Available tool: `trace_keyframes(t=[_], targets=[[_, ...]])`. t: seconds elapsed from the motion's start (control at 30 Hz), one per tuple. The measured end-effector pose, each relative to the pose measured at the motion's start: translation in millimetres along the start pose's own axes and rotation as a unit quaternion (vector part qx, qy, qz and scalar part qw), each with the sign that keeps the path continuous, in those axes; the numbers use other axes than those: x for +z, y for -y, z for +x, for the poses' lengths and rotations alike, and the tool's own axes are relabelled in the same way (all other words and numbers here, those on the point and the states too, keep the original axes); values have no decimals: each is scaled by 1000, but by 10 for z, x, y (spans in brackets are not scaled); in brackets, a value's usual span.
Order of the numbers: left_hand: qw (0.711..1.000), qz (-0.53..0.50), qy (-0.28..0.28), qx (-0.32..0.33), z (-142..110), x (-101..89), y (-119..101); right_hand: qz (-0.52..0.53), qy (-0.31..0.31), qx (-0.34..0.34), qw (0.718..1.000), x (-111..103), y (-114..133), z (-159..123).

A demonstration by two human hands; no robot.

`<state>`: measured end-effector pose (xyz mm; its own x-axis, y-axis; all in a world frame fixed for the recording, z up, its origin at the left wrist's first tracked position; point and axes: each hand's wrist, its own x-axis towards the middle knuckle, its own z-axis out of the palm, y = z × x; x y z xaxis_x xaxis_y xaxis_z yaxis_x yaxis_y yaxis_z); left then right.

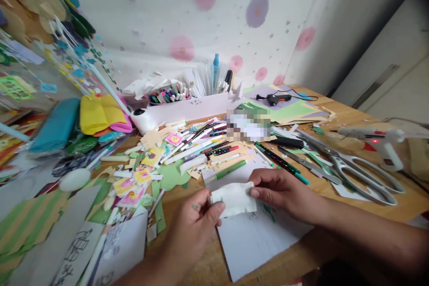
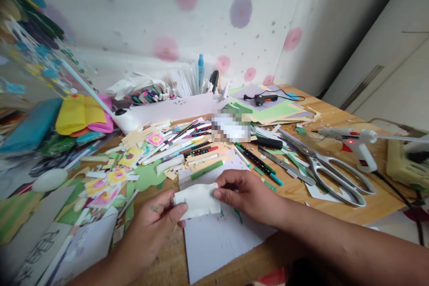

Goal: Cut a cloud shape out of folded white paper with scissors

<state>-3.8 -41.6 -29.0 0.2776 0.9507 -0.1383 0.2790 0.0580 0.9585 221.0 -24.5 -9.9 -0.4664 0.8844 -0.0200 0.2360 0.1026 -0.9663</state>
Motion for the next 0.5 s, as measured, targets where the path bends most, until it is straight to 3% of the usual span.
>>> trace_keyframes(t=[0.23,0.5], targets=[[999,-47,6,11,32,8,-159,96,1,47,994,18,-24,17],[998,-34,-35,27,43,-10,-132,71,-3,45,996,25,-41,-3]])
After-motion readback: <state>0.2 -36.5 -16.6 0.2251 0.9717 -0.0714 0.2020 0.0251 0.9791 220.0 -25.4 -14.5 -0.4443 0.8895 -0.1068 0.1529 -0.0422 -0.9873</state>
